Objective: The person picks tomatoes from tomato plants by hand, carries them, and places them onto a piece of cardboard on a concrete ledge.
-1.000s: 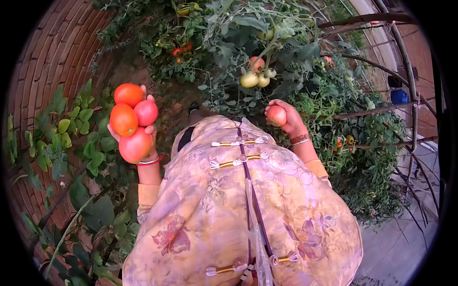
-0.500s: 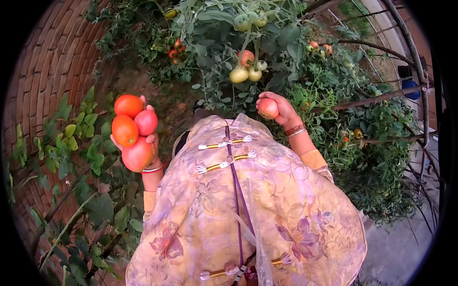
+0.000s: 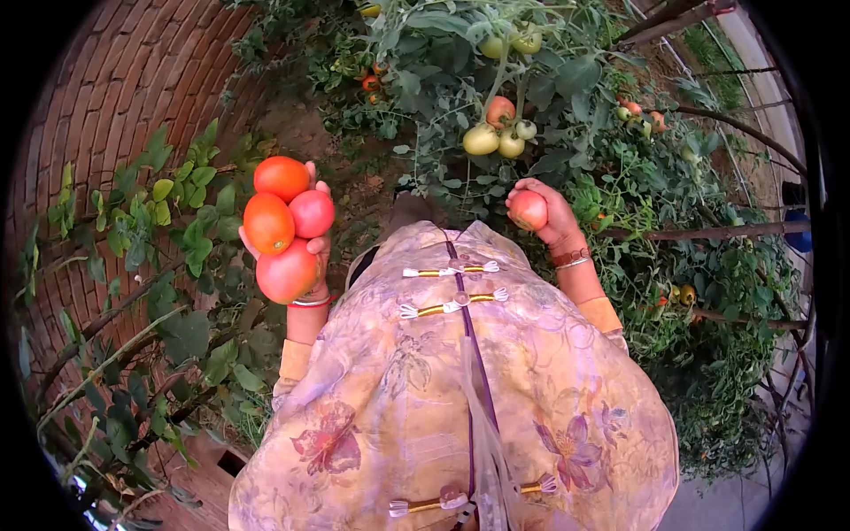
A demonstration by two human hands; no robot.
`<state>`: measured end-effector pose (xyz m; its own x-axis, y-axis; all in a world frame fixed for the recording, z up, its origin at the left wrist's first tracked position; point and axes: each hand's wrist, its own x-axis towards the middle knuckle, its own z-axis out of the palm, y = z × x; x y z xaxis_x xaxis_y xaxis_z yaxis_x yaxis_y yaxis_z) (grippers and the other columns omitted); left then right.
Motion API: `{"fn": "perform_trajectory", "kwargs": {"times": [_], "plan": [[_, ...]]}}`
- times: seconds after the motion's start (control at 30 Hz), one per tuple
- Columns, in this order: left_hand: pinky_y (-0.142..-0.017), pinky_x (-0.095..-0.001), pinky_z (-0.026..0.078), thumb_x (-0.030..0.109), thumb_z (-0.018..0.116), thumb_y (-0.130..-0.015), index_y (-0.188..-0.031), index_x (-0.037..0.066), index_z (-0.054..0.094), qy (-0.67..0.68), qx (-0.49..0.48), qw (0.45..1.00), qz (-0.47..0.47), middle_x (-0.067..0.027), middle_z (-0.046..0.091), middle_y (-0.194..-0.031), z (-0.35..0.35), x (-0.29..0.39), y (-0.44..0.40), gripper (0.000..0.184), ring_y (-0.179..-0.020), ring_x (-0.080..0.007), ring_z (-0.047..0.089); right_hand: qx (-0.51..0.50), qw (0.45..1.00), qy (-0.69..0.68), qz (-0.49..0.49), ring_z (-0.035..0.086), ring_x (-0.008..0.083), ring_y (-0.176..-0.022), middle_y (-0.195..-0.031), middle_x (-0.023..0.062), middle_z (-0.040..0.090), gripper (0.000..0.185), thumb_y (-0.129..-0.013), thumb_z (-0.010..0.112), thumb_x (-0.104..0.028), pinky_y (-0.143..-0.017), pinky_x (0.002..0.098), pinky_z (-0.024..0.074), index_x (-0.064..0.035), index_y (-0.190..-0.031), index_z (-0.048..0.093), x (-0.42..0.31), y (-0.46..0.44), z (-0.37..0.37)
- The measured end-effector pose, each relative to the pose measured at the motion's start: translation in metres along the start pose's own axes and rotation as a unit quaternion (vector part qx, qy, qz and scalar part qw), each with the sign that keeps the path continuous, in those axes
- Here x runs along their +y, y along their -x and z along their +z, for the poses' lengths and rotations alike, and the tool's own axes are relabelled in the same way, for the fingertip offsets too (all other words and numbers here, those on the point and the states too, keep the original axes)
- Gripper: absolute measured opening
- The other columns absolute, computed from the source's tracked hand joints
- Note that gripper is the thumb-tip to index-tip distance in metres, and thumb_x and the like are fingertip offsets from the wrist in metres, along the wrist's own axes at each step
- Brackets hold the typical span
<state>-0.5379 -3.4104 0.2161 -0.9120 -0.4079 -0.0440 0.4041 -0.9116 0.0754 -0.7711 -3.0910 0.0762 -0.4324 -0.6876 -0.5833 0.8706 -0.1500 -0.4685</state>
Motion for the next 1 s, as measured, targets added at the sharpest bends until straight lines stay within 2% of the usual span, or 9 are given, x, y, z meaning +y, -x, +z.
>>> {"fn": "perform_trajectory", "kwargs": {"times": [0.3, 0.4, 0.5, 0.6, 0.73, 0.77, 0.8, 0.87, 1.0], "plan": [[-0.072, -0.0531, 0.058, 0.056, 0.063, -0.085, -0.153, 0.012, 0.014, 0.091, -0.01, 0.996, -0.001, -0.0167, 0.013, -0.158, 0.0, 0.01, -0.01, 0.094, -0.139, -0.0414, 0.027, -0.018, 0.999, 0.017, 0.029, 0.065, 0.0286, -0.09, -0.097, 0.0148, 0.065, 0.022, -0.095, 0.049, -0.019, -0.077, 0.0414, 0.0576, -0.0011, -0.105, 0.056, 0.003, -0.007, 0.033], [-0.075, -0.0563, 0.058, 0.056, 0.063, -0.085, -0.153, 0.012, 0.012, 0.109, -0.027, 0.994, -0.005, -0.0168, 0.012, -0.159, -0.01, 0.032, -0.024, 0.096, -0.139, -0.0443, 0.026, -0.036, 0.998, 0.048, 0.029, 0.065, 0.0281, -0.089, -0.097, 0.0148, 0.065, 0.022, -0.095, 0.048, -0.019, -0.076, 0.0412, 0.0574, -0.0007, -0.105, 0.056, 0.007, -0.022, 0.062], [-0.082, -0.0676, 0.054, 0.056, 0.062, -0.084, -0.153, 0.011, 0.01, 0.179, -0.045, 0.982, -0.037, -0.018, 0.008, -0.158, -0.015, 0.062, -0.045, 0.098, -0.14, -0.048, 0.022, -0.039, 0.997, 0.053, 0.045, 0.065, 0.0279, -0.088, -0.094, 0.0148, 0.065, 0.024, -0.096, 0.049, -0.021, -0.075, 0.0409, 0.0573, -0.0007, -0.105, 0.056, 0.014, -0.051, 0.098], [-0.082, -0.0692, 0.053, 0.057, 0.063, -0.083, -0.153, 0.01, 0.009, 0.201, -0.031, 0.978, -0.043, -0.0185, 0.006, -0.158, -0.012, 0.096, -0.065, 0.1, -0.14, -0.0482, 0.021, -0.025, 0.996, 0.055, 0.069, 0.065, 0.0279, -0.088, -0.094, 0.0146, 0.065, 0.025, -0.096, 0.05, -0.024, -0.075, 0.041, 0.0571, -0.0012, -0.103, 0.057, 0.019, -0.085, 0.148], [-0.083, -0.069, 0.052, 0.062, 0.059, -0.082, -0.153, 0.009, 0.009, 0.205, -0.04, 0.977, -0.048, -0.0174, 0.005, -0.159, -0.021, 0.146, -0.088, 0.102, -0.14, -0.0488, 0.02, -0.073, 0.988, 0.094, 0.094, 0.066, 0.0285, -0.087, -0.093, 0.0155, 0.066, 0.024, -0.097, 0.051, -0.023, -0.076, 0.0404, 0.057, -0.0005, -0.104, 0.057, 0.03, -0.151, 0.203], [-0.078, -0.0645, 0.056, 0.067, 0.055, -0.081, -0.152, 0.007, 0.012, 0.178, -0.026, 0.983, -0.049, -0.023, 0.011, -0.157, -0.021, 0.159, -0.092, 0.103, -0.135, -0.0504, 0.031, -0.077, 0.988, 0.091, 0.103, 0.066, 0.0288, -0.087, -0.094, 0.0158, 0.067, 0.024, -0.097, 0.051, -0.022, -0.077, 0.0401, 0.0571, -0.0001, -0.104, 0.058, 0.033, -0.168, 0.216], [-0.078, -0.0645, 0.056, 0.067, 0.055, -0.081, -0.152, 0.007, 0.012, 0.184, -0.028, 0.982, -0.04, -0.023, 0.011, -0.157, -0.027, 0.172, -0.095, 0.103, -0.135, -0.0504, 0.031, -0.076, 0.986, 0.1, 0.108, 0.066, 0.0288, -0.087, -0.094, 0.0158, 0.067, 0.024, -0.097, 0.051, -0.022, -0.077, 0.0401, 0.0571, -0.0001, -0.104, 0.058, 0.036, -0.185, 0.23], [-0.072, -0.0568, 0.059, 0.072, 0.05, -0.08, -0.152, 0.011, 0.016, 0.13, -0.009, 0.99, -0.056, -0.0296, 0.02, -0.153, -0.039, 0.195, -0.1, 0.101, -0.126, -0.0525, 0.043, -0.076, 0.986, 0.11, 0.103, 0.067, 0.0293, -0.087, -0.095, 0.0161, 0.067, 0.024, -0.097, 0.051, -0.021, -0.077, 0.0406, 0.0572, -0.0002, -0.104, 0.058, 0.043, -0.223, 0.253], [-0.067, -0.051, 0.061, 0.074, 0.048, -0.079, -0.152, 0.016, 0.021, 0.122, 0.045, 0.991, -0.035, -0.0357, 0.027, -0.147, -0.048, 0.23, -0.103, 0.097, -0.118, -0.0537, 0.05, -0.076, 0.986, 0.086, 0.124, 0.066, 0.0308, -0.09, -0.097, 0.0163, 0.067, 0.024, -0.098, 0.05, -0.022, -0.079, 0.0441, 0.0568, -0.0009, -0.107, 0.057, 0.052, -0.295, 0.295]]}}
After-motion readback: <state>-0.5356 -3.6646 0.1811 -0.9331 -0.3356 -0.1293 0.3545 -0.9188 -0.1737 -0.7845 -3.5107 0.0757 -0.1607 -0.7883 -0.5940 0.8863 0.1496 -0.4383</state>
